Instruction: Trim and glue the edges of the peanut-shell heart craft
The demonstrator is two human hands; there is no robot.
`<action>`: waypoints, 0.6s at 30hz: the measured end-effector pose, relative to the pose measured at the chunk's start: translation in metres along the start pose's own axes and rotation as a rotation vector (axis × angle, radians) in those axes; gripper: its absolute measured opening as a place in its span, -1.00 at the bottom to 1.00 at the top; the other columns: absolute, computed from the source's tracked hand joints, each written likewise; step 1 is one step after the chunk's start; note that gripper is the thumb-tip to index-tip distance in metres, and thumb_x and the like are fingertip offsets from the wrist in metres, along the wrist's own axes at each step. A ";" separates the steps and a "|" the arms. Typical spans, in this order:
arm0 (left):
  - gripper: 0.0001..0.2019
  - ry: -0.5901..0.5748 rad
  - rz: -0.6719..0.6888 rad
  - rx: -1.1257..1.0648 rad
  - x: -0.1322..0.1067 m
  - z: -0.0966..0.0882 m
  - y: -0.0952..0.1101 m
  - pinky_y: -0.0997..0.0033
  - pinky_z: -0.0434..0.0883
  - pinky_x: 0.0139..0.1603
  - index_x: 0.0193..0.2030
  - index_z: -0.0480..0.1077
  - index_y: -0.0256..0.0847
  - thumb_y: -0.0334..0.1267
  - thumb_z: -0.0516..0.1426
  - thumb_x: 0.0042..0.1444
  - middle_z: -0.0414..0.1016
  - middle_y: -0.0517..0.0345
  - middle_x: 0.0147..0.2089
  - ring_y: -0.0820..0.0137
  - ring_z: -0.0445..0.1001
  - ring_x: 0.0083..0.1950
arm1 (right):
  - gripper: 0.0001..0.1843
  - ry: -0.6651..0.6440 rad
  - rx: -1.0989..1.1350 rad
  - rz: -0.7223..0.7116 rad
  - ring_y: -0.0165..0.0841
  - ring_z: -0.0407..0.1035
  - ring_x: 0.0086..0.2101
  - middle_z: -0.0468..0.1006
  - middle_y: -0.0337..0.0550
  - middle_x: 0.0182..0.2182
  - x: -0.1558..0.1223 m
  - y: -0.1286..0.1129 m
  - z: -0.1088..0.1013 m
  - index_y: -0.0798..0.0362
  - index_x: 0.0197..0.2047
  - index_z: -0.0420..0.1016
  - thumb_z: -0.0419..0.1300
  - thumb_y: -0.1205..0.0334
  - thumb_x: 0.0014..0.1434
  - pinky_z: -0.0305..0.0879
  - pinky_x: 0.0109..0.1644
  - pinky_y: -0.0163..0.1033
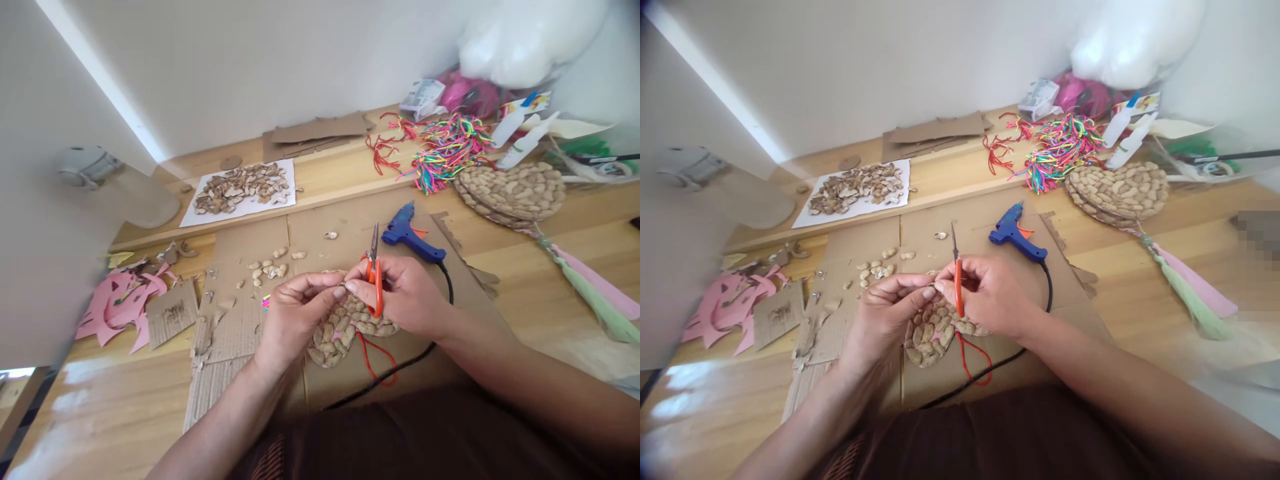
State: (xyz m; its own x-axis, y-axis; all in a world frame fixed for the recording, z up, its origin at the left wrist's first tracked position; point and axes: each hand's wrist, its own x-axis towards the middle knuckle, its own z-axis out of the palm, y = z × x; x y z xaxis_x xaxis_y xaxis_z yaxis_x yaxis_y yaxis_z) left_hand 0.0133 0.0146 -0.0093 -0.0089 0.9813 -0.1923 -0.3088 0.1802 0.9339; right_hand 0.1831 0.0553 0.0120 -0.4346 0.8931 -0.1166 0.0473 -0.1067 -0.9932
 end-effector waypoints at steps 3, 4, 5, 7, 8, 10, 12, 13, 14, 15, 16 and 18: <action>-0.80 -0.028 -0.003 0.008 -0.002 -0.002 -0.001 0.52 0.56 -0.15 -0.18 0.60 -0.16 -0.28 0.37 0.02 0.67 0.12 -0.21 0.45 0.63 -0.23 | -0.88 0.001 0.033 0.026 -0.55 0.11 -0.60 0.29 -0.38 -0.63 0.002 -0.002 0.001 0.13 -0.43 0.47 0.31 0.28 0.02 0.06 -0.55 -0.40; -0.81 -0.033 -0.004 0.013 -0.003 -0.003 -0.002 0.53 0.57 -0.16 -0.17 0.60 -0.15 -0.28 0.35 0.04 0.67 0.13 -0.21 0.45 0.63 -0.23 | -0.88 -0.003 0.045 0.029 -0.55 0.11 -0.61 0.28 -0.39 -0.64 0.002 -0.003 0.002 0.13 -0.44 0.46 0.31 0.28 0.01 0.06 -0.56 -0.40; -0.82 -0.039 -0.003 0.019 -0.004 -0.003 -0.002 0.54 0.57 -0.17 -0.16 0.61 -0.14 -0.28 0.34 0.06 0.67 0.14 -0.22 0.46 0.63 -0.23 | -0.89 -0.007 0.053 0.030 -0.55 0.12 -0.61 0.29 -0.39 -0.64 0.003 -0.004 0.002 0.12 -0.44 0.46 0.31 0.29 0.01 0.06 -0.56 -0.40; -0.84 -0.054 0.003 0.038 -0.005 -0.004 -0.004 0.56 0.57 -0.19 -0.15 0.61 -0.11 -0.28 0.31 0.10 0.67 0.15 -0.25 0.46 0.63 -0.23 | -0.92 -0.006 0.054 0.029 -0.55 0.14 -0.61 0.31 -0.39 -0.64 0.002 -0.003 0.001 0.12 -0.44 0.46 0.29 0.32 0.01 0.07 -0.57 -0.41; -0.84 -0.060 0.013 0.048 -0.005 -0.005 -0.004 0.56 0.57 -0.18 -0.14 0.61 -0.11 -0.29 0.31 0.11 0.67 0.16 -0.24 0.47 0.63 -0.23 | -0.94 -0.001 0.047 0.029 -0.55 0.15 -0.61 0.33 -0.39 -0.63 0.002 -0.002 0.001 0.12 -0.44 0.45 0.27 0.34 0.00 0.09 -0.57 -0.41; -0.84 -0.065 0.044 0.068 -0.005 -0.005 -0.005 0.55 0.57 -0.15 -0.15 0.60 -0.10 -0.31 0.31 0.10 0.67 0.16 -0.20 0.47 0.62 -0.22 | -0.96 0.000 0.019 0.023 -0.55 0.18 -0.60 0.35 -0.38 -0.62 0.000 0.000 0.000 0.11 -0.42 0.45 0.24 0.40 0.00 0.12 -0.56 -0.42; -0.84 -0.059 0.078 0.088 -0.005 -0.005 -0.006 0.55 0.56 -0.15 -0.17 0.60 -0.11 -0.33 0.33 0.07 0.66 0.17 -0.19 0.50 0.61 -0.24 | -0.93 -0.002 -0.013 0.013 -0.55 0.19 -0.60 0.36 -0.38 -0.61 -0.001 0.001 -0.001 0.11 -0.41 0.46 0.22 0.44 -0.01 0.13 -0.56 -0.43; -0.85 -0.055 0.092 0.094 -0.005 -0.005 -0.005 0.56 0.56 -0.16 -0.19 0.60 -0.12 -0.34 0.33 0.07 0.66 0.18 -0.20 0.51 0.60 -0.25 | -0.92 -0.005 -0.022 0.010 -0.55 0.19 -0.60 0.36 -0.38 -0.61 -0.001 0.002 -0.002 0.11 -0.41 0.46 0.21 0.45 -0.02 0.13 -0.56 -0.43; -0.86 -0.051 0.103 0.099 -0.006 -0.004 -0.005 0.57 0.57 -0.18 -0.20 0.59 -0.13 -0.34 0.33 0.06 0.66 0.19 -0.22 0.51 0.60 -0.27 | -0.92 -0.008 -0.023 0.014 -0.55 0.19 -0.60 0.36 -0.38 -0.61 -0.001 0.001 -0.002 0.11 -0.40 0.47 0.22 0.45 -0.02 0.13 -0.56 -0.43; -0.87 -0.046 0.112 0.103 -0.006 -0.003 -0.004 0.57 0.57 -0.20 -0.22 0.59 -0.14 -0.35 0.33 0.06 0.65 0.20 -0.24 0.52 0.59 -0.29 | -0.92 -0.011 -0.011 0.029 -0.55 0.20 -0.60 0.37 -0.37 -0.61 -0.001 0.000 -0.002 0.11 -0.40 0.47 0.23 0.44 -0.03 0.13 -0.56 -0.43; -0.87 -0.040 0.122 0.108 -0.006 -0.002 -0.003 0.56 0.57 -0.21 -0.22 0.58 -0.15 -0.35 0.33 0.06 0.65 0.20 -0.26 0.52 0.59 -0.30 | -0.93 -0.018 0.010 0.053 -0.55 0.20 -0.60 0.37 -0.37 -0.61 -0.001 -0.001 -0.002 0.11 -0.40 0.47 0.24 0.42 -0.03 0.13 -0.56 -0.43; -0.88 -0.025 0.153 0.129 -0.006 0.000 -0.002 0.56 0.57 -0.23 -0.23 0.56 -0.17 -0.37 0.33 0.05 0.64 0.20 -0.27 0.52 0.59 -0.30 | -0.93 -0.037 0.061 0.098 -0.55 0.18 -0.60 0.36 -0.37 -0.62 0.001 -0.004 -0.002 0.12 -0.41 0.47 0.28 0.37 -0.04 0.12 -0.56 -0.42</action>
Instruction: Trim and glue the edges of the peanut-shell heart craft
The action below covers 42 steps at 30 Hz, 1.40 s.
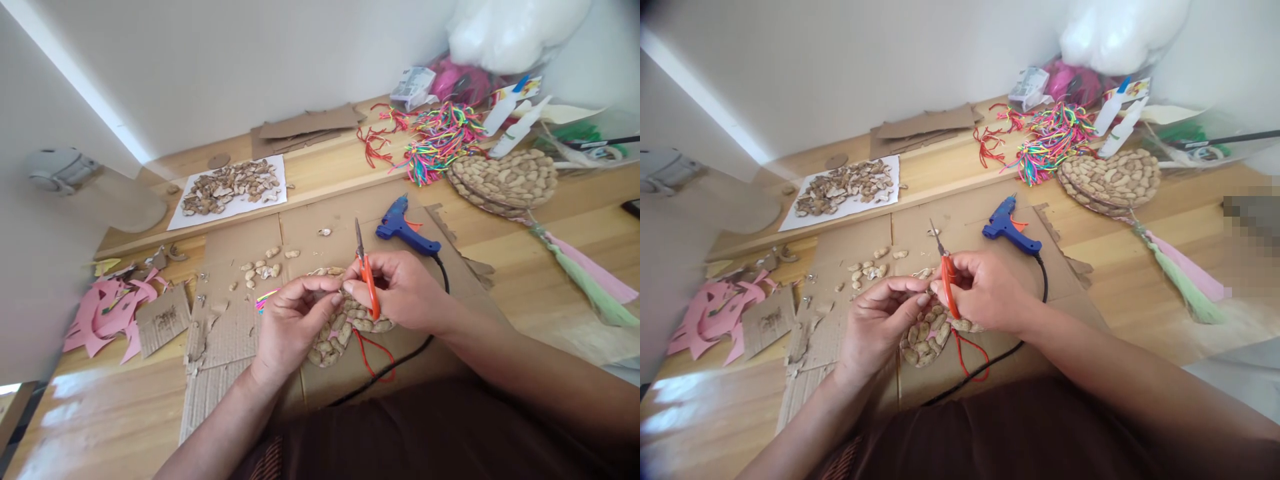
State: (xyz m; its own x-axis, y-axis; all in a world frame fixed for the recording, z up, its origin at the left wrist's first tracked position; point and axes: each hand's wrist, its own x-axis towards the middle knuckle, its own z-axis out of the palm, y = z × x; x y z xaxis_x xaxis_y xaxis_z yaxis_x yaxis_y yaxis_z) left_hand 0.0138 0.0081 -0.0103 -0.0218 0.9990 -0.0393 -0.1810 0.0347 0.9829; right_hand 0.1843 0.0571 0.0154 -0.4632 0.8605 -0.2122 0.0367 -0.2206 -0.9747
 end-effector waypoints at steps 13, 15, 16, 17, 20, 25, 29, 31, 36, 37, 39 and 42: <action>-0.74 0.004 0.610 0.649 0.002 -0.011 -0.002 0.51 0.51 -0.04 -0.11 0.52 -0.13 -0.52 0.26 0.09 0.62 0.22 -0.17 0.51 0.57 -0.14 | -0.83 -0.023 0.039 0.030 -0.54 0.19 -0.57 0.40 -0.33 -0.59 0.001 0.005 -0.002 0.14 -0.34 0.54 0.36 0.27 -0.03 0.11 -0.52 -0.40; -0.71 -0.012 0.704 0.762 0.002 -0.012 0.000 0.49 0.50 -0.03 -0.09 0.51 -0.16 -0.55 0.26 0.08 0.61 0.19 -0.15 0.49 0.56 -0.12 | -0.81 -0.021 0.048 0.039 -0.53 0.21 -0.57 0.42 -0.33 -0.58 0.002 0.008 -0.002 0.14 -0.32 0.54 0.38 0.27 -0.03 0.13 -0.52 -0.39; -0.70 -0.024 0.738 0.802 0.002 -0.013 0.001 0.47 0.50 -0.03 -0.07 0.50 -0.17 -0.55 0.26 0.08 0.61 0.17 -0.14 0.47 0.56 -0.11 | -0.80 -0.021 0.059 0.042 -0.53 0.22 -0.56 0.42 -0.32 -0.58 0.003 0.009 -0.001 0.14 -0.32 0.55 0.38 0.27 -0.04 0.15 -0.51 -0.39; -0.69 -0.037 0.766 0.834 0.001 -0.013 0.001 0.45 0.51 -0.02 -0.05 0.50 -0.18 -0.55 0.26 0.08 0.61 0.15 -0.13 0.46 0.56 -0.09 | -0.80 -0.022 0.075 0.045 -0.52 0.24 -0.56 0.43 -0.32 -0.57 0.004 0.009 -0.001 0.14 -0.33 0.54 0.39 0.26 -0.05 0.16 -0.50 -0.39; -0.64 -0.050 0.813 0.870 0.001 -0.013 0.002 0.41 0.51 -0.01 0.01 0.48 -0.18 -0.55 0.26 0.08 0.61 0.12 -0.09 0.43 0.57 -0.07 | -0.77 -0.021 0.133 0.054 -0.52 0.25 -0.55 0.43 -0.32 -0.57 0.005 0.009 0.001 0.13 -0.38 0.53 0.43 0.24 -0.11 0.19 -0.48 -0.39; -0.75 0.037 0.690 0.762 0.001 -0.012 0.003 0.39 0.53 -0.07 -0.09 0.52 -0.15 -0.47 0.28 0.08 0.61 0.16 -0.18 0.41 0.58 -0.14 | -0.71 -0.001 0.217 0.105 -0.52 0.25 -0.54 0.45 -0.30 -0.56 0.006 0.008 0.004 0.12 -0.43 0.52 0.47 0.16 -0.16 0.19 -0.48 -0.38; -0.73 -0.010 0.708 0.826 0.001 -0.015 0.007 0.40 0.53 -0.06 -0.06 0.53 -0.15 -0.48 0.27 0.10 0.59 0.13 -0.13 0.41 0.57 -0.11 | -0.65 -0.045 0.317 0.151 -0.48 0.33 -0.51 0.49 -0.27 -0.53 0.006 0.012 0.004 0.12 -0.39 0.53 0.50 0.13 -0.20 0.24 -0.46 -0.36; -0.69 -0.053 0.769 0.909 0.000 -0.019 0.011 0.41 0.53 -0.05 -0.01 0.51 -0.14 -0.48 0.26 0.12 0.59 0.11 -0.09 0.41 0.57 -0.10 | -0.63 -0.052 0.336 0.165 -0.47 0.36 -0.51 0.51 -0.26 -0.52 0.006 0.013 0.003 0.13 -0.37 0.53 0.51 0.14 -0.21 0.27 -0.45 -0.35; -0.63 -0.147 0.862 1.047 -0.002 -0.024 0.021 0.37 0.52 0.00 0.10 0.45 -0.10 -0.46 0.24 0.15 0.58 0.11 -0.05 0.38 0.56 -0.06 | -0.70 -0.084 0.318 0.184 -0.51 0.34 -0.55 0.51 -0.28 -0.57 0.005 0.009 0.003 0.15 -0.42 0.50 0.49 0.24 -0.19 0.24 -0.49 -0.39; -0.62 -0.172 0.872 1.072 -0.003 -0.025 0.023 0.37 0.51 0.01 0.11 0.44 -0.11 -0.46 0.23 0.16 0.58 0.09 -0.04 0.37 0.55 -0.05 | -0.73 -0.089 0.316 0.181 -0.52 0.32 -0.57 0.49 -0.30 -0.59 0.004 0.007 0.004 0.14 -0.43 0.50 0.47 0.27 -0.19 0.21 -0.50 -0.41; -0.60 -0.224 0.898 1.120 -0.005 -0.024 0.027 0.35 0.49 0.05 0.14 0.42 -0.16 -0.48 0.23 0.16 0.57 0.06 -0.02 0.36 0.53 -0.02 | -0.78 -0.103 0.307 0.166 -0.54 0.28 -0.59 0.45 -0.35 -0.62 0.004 0.006 0.005 0.13 -0.45 0.48 0.44 0.34 -0.18 0.17 -0.53 -0.42; -0.58 -0.285 0.935 1.182 -0.007 -0.022 0.031 0.29 0.45 0.11 0.15 0.39 -0.24 -0.51 0.21 0.15 0.57 0.00 -0.01 0.32 0.52 0.01 | -0.84 -0.113 0.286 0.126 -0.56 0.22 -0.61 0.40 -0.39 -0.64 0.003 0.004 0.007 0.12 -0.48 0.46 0.37 0.38 -0.16 0.13 -0.56 -0.43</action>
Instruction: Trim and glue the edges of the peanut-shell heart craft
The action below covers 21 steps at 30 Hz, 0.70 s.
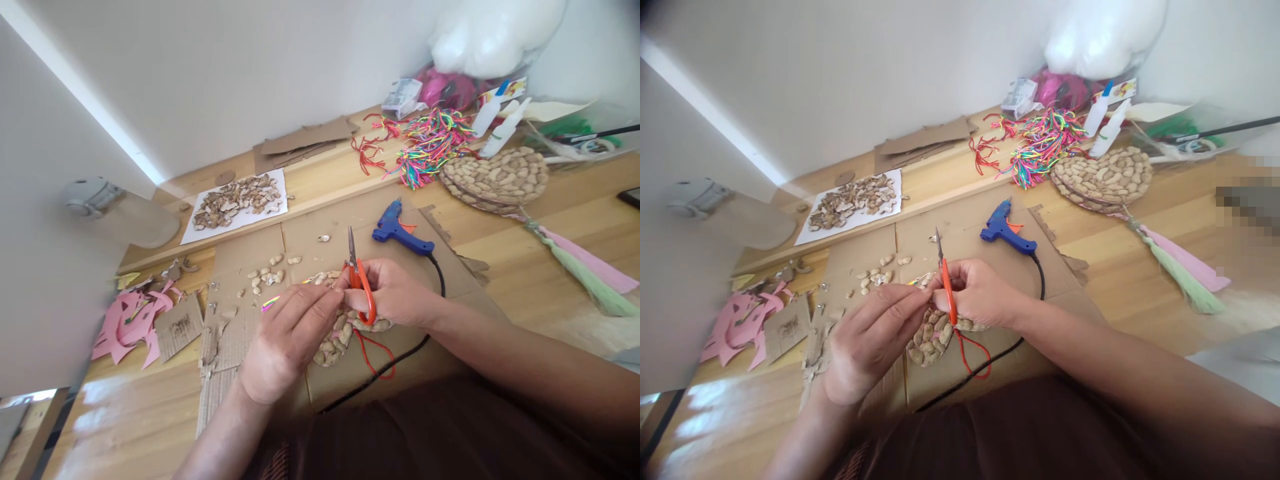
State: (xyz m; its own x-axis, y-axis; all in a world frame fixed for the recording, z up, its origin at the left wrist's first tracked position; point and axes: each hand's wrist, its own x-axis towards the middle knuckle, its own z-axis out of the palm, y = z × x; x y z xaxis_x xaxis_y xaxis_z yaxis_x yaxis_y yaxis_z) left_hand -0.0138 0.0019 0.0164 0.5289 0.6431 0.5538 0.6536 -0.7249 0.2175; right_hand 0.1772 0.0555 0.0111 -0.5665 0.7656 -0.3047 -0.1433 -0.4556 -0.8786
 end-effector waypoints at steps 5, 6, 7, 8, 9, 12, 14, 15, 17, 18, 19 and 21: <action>-0.57 -0.029 0.043 0.074 -0.001 0.003 0.000 0.20 0.46 0.10 0.19 0.35 -0.26 -0.47 0.21 0.17 0.57 -0.07 0.00 0.25 0.53 0.00 | -0.87 0.063 -0.097 -0.034 -0.57 0.19 -0.60 0.38 -0.39 -0.63 0.000 0.001 0.001 0.11 -0.48 0.45 0.28 0.45 -0.17 0.10 -0.56 -0.45; -0.56 -0.018 0.041 0.083 -0.002 0.005 -0.001 0.19 0.46 0.10 0.20 0.35 -0.25 -0.46 0.21 0.17 0.57 -0.07 0.00 0.24 0.53 0.01 | -0.88 0.067 -0.104 -0.033 -0.56 0.20 -0.60 0.39 -0.38 -0.63 0.000 0.001 0.000 0.11 -0.47 0.45 0.26 0.45 -0.16 0.10 -0.56 -0.45; -0.56 0.000 0.033 0.087 -0.003 0.007 -0.001 0.19 0.47 0.10 0.20 0.35 -0.22 -0.47 0.21 0.16 0.58 -0.05 0.00 0.24 0.53 0.00 | -0.88 0.066 -0.105 -0.033 -0.56 0.21 -0.60 0.40 -0.37 -0.62 0.000 0.002 0.000 0.11 -0.45 0.46 0.25 0.45 -0.14 0.11 -0.57 -0.45; -0.56 0.025 0.017 0.083 -0.004 0.010 -0.002 0.21 0.47 0.09 0.19 0.36 -0.20 -0.47 0.21 0.16 0.58 -0.03 -0.02 0.26 0.54 -0.01 | -0.89 0.064 -0.105 -0.035 -0.55 0.21 -0.60 0.40 -0.37 -0.62 0.000 0.003 0.000 0.10 -0.44 0.46 0.24 0.44 -0.13 0.11 -0.57 -0.45; -0.57 0.055 -0.005 0.070 -0.004 0.012 -0.002 0.24 0.48 0.07 0.16 0.37 -0.18 -0.48 0.22 0.15 0.59 0.00 -0.04 0.28 0.55 -0.03 | -0.89 0.064 -0.105 -0.041 -0.55 0.21 -0.60 0.40 -0.36 -0.62 0.000 0.003 -0.001 0.10 -0.44 0.46 0.23 0.44 -0.13 0.11 -0.58 -0.45; -0.63 0.130 -0.088 0.003 -0.005 0.020 -0.003 0.33 0.50 0.01 0.06 0.42 -0.15 -0.50 0.23 0.12 0.61 0.09 -0.12 0.35 0.56 -0.09 | -0.88 0.075 -0.137 -0.065 -0.56 0.21 -0.60 0.39 -0.36 -0.62 0.000 0.006 -0.002 0.10 -0.44 0.45 0.23 0.46 -0.13 0.12 -0.57 -0.45; -0.65 0.149 -0.120 -0.032 -0.005 0.024 -0.004 0.35 0.50 -0.01 0.02 0.43 -0.14 -0.51 0.23 0.11 0.61 0.13 -0.15 0.37 0.56 -0.12 | -0.86 0.089 -0.164 -0.079 -0.55 0.21 -0.60 0.38 -0.36 -0.62 -0.001 0.007 -0.001 0.10 -0.42 0.45 0.23 0.46 -0.13 0.13 -0.58 -0.44; -0.66 0.151 -0.124 -0.040 -0.006 0.025 -0.004 0.34 0.50 -0.01 0.02 0.43 -0.13 -0.50 0.23 0.12 0.61 0.13 -0.15 0.37 0.56 -0.12 | -0.85 0.094 -0.175 -0.084 -0.54 0.21 -0.60 0.38 -0.36 -0.62 -0.001 0.007 -0.001 0.10 -0.41 0.46 0.22 0.46 -0.13 0.13 -0.57 -0.43; -0.66 0.160 -0.122 -0.043 -0.007 0.027 -0.005 0.32 0.50 -0.01 0.03 0.43 -0.12 -0.49 0.23 0.12 0.61 0.12 -0.14 0.37 0.56 -0.12 | -0.84 0.101 -0.189 -0.089 -0.54 0.21 -0.60 0.38 -0.36 -0.62 -0.002 0.007 0.000 0.09 -0.40 0.47 0.22 0.46 -0.13 0.14 -0.57 -0.43; -0.65 0.164 -0.119 -0.041 -0.007 0.027 -0.005 0.32 0.51 -0.01 0.03 0.43 -0.12 -0.49 0.23 0.12 0.61 0.12 -0.14 0.36 0.57 -0.12 | -0.84 0.103 -0.190 -0.092 -0.54 0.20 -0.60 0.37 -0.37 -0.62 -0.002 0.008 0.000 0.09 -0.40 0.46 0.22 0.47 -0.13 0.13 -0.57 -0.43; -0.65 0.166 -0.117 -0.037 -0.008 0.027 -0.005 0.32 0.51 -0.01 0.03 0.43 -0.12 -0.49 0.23 0.12 0.61 0.12 -0.14 0.36 0.57 -0.12 | -0.83 0.103 -0.189 -0.092 -0.55 0.20 -0.60 0.37 -0.37 -0.61 -0.002 0.008 0.000 0.08 -0.40 0.46 0.21 0.47 -0.13 0.12 -0.57 -0.43; -0.64 0.171 -0.114 -0.029 -0.008 0.027 -0.004 0.33 0.51 0.00 0.03 0.44 -0.13 -0.50 0.24 0.10 0.61 0.12 -0.15 0.36 0.57 -0.13 | -0.83 0.102 -0.186 -0.101 -0.55 0.21 -0.59 0.38 -0.37 -0.60 -0.002 0.010 0.000 0.08 -0.41 0.46 0.21 0.49 -0.13 0.13 -0.56 -0.43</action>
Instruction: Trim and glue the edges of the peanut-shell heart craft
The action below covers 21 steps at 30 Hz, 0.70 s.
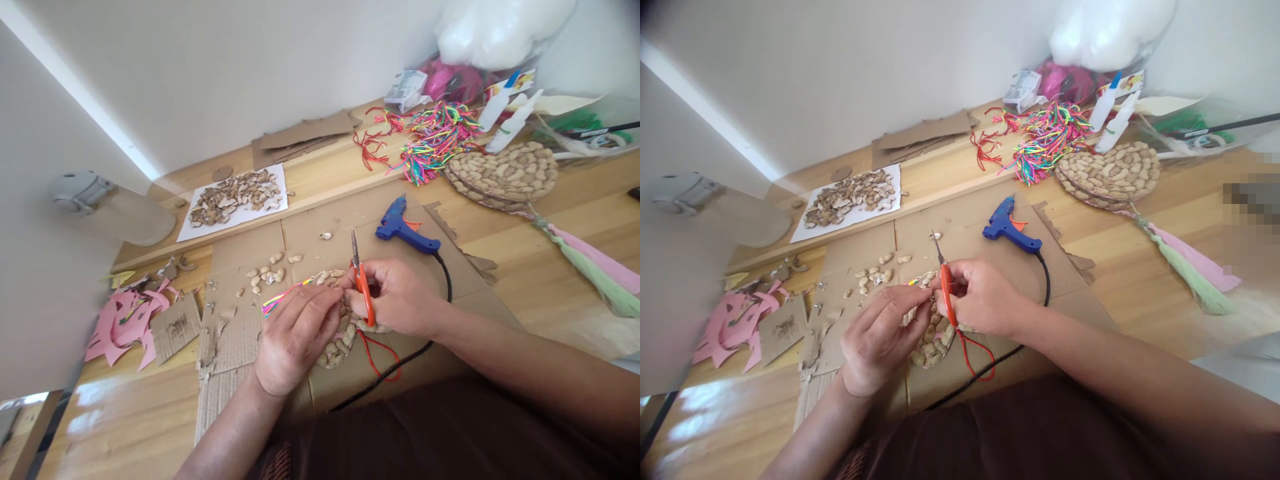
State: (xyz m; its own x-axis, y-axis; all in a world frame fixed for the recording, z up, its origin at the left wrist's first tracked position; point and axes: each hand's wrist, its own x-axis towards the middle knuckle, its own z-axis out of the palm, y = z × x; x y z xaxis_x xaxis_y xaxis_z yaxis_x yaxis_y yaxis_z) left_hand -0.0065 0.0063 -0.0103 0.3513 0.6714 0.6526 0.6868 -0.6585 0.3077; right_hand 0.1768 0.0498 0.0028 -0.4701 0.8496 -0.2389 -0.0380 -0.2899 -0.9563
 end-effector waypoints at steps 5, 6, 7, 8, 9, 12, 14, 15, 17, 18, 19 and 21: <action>-0.67 0.025 -0.073 -0.054 0.003 0.000 0.005 0.36 0.52 -0.04 -0.02 0.46 -0.13 -0.51 0.23 0.08 0.62 0.15 -0.18 0.38 0.58 -0.15 | -0.84 -0.024 -0.019 -0.050 -0.54 0.25 -0.56 0.41 -0.36 -0.56 0.000 0.005 -0.003 0.08 -0.41 0.44 0.20 0.49 -0.10 0.17 -0.51 -0.43; -0.70 0.034 -0.109 -0.075 0.003 0.001 0.005 0.37 0.52 -0.07 -0.05 0.48 -0.12 -0.50 0.23 0.09 0.63 0.16 -0.19 0.39 0.58 -0.17 | -0.85 -0.029 -0.032 -0.056 -0.54 0.24 -0.57 0.40 -0.37 -0.57 0.000 0.005 -0.003 0.08 -0.40 0.43 0.20 0.48 -0.09 0.17 -0.51 -0.42; -0.73 0.046 -0.153 -0.102 0.004 0.001 0.006 0.38 0.53 -0.10 -0.08 0.49 -0.12 -0.48 0.23 0.09 0.63 0.16 -0.20 0.39 0.59 -0.18 | -0.85 -0.031 -0.048 -0.062 -0.54 0.22 -0.58 0.39 -0.38 -0.57 -0.001 0.005 -0.004 0.07 -0.40 0.43 0.20 0.48 -0.08 0.16 -0.52 -0.42; -0.76 0.057 -0.203 -0.139 0.003 0.002 0.006 0.39 0.53 -0.14 -0.11 0.51 -0.13 -0.46 0.24 0.09 0.63 0.16 -0.22 0.39 0.59 -0.20 | -0.86 -0.032 -0.068 -0.068 -0.55 0.20 -0.59 0.38 -0.39 -0.58 -0.001 0.004 -0.004 0.07 -0.39 0.43 0.20 0.47 -0.07 0.15 -0.53 -0.42; -0.79 0.066 -0.262 -0.189 0.003 0.004 0.007 0.41 0.54 -0.17 -0.14 0.52 -0.13 -0.44 0.24 0.09 0.63 0.16 -0.23 0.39 0.59 -0.22 | -0.86 -0.031 -0.091 -0.077 -0.55 0.18 -0.60 0.37 -0.40 -0.59 -0.001 0.004 -0.004 0.07 -0.37 0.43 0.20 0.46 -0.06 0.15 -0.53 -0.42; -0.85 0.088 -0.458 -0.398 0.002 0.008 0.007 0.44 0.54 -0.22 -0.19 0.54 -0.17 -0.39 0.27 0.07 0.63 0.15 -0.25 0.40 0.58 -0.26 | -0.86 -0.025 -0.154 -0.120 -0.55 0.15 -0.61 0.35 -0.40 -0.60 -0.002 0.002 -0.005 0.07 -0.35 0.43 0.20 0.44 -0.04 0.14 -0.54 -0.41; -0.86 0.102 -0.586 -0.553 0.002 0.010 0.008 0.46 0.54 -0.24 -0.20 0.54 -0.18 -0.37 0.29 0.06 0.63 0.14 -0.27 0.42 0.58 -0.30 | -0.87 -0.019 -0.191 -0.151 -0.54 0.16 -0.60 0.35 -0.39 -0.61 -0.002 0.001 -0.006 0.07 -0.36 0.44 0.20 0.44 -0.04 0.15 -0.54 -0.41; -0.87 0.108 -0.644 -0.631 0.003 0.011 0.009 0.47 0.54 -0.26 -0.21 0.54 -0.19 -0.36 0.30 0.05 0.63 0.14 -0.28 0.44 0.57 -0.33 | -0.87 -0.017 -0.205 -0.163 -0.54 0.16 -0.60 0.35 -0.39 -0.60 -0.002 0.001 -0.006 0.07 -0.37 0.44 0.19 0.44 -0.04 0.15 -0.53 -0.41; -0.89 0.111 -0.740 -0.780 0.004 0.012 0.011 0.50 0.53 -0.33 -0.25 0.53 -0.21 -0.33 0.31 0.05 0.61 0.14 -0.33 0.46 0.55 -0.39 | -0.88 -0.015 -0.227 -0.171 -0.54 0.16 -0.60 0.35 -0.39 -0.60 -0.002 0.001 -0.006 0.07 -0.38 0.44 0.19 0.44 -0.04 0.15 -0.52 -0.41; -0.89 0.109 -0.775 -0.846 0.005 0.013 0.011 0.52 0.52 -0.37 -0.27 0.53 -0.21 -0.32 0.31 0.04 0.60 0.15 -0.35 0.48 0.53 -0.42 | -0.88 -0.015 -0.231 -0.170 -0.54 0.16 -0.60 0.35 -0.39 -0.59 -0.002 0.002 -0.006 0.07 -0.38 0.43 0.19 0.45 -0.04 0.15 -0.52 -0.41; -0.90 0.106 -0.803 -0.905 0.005 0.013 0.011 0.53 0.51 -0.38 -0.28 0.53 -0.21 -0.32 0.32 0.04 0.60 0.17 -0.37 0.50 0.52 -0.44 | -0.88 -0.017 -0.232 -0.166 -0.54 0.15 -0.59 0.35 -0.38 -0.59 -0.002 0.002 -0.006 0.07 -0.37 0.44 0.19 0.45 -0.03 0.15 -0.51 -0.41; -0.90 0.107 -0.851 -1.006 0.005 0.014 0.010 0.55 0.50 -0.37 -0.27 0.53 -0.18 -0.31 0.32 0.05 0.59 0.20 -0.38 0.52 0.51 -0.43 | -0.87 -0.014 -0.233 -0.158 -0.53 0.16 -0.58 0.35 -0.38 -0.58 -0.001 0.001 -0.007 0.08 -0.36 0.45 0.19 0.45 -0.02 0.14 -0.51 -0.41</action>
State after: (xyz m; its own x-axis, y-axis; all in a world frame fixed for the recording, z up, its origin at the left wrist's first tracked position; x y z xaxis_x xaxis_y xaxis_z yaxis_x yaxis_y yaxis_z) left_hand 0.0111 0.0076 -0.0139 -0.0355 0.9987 0.0374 -0.1191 -0.0414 0.9920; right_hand 0.1832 0.0512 0.0012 -0.4863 0.8698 -0.0827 0.0913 -0.0436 -0.9949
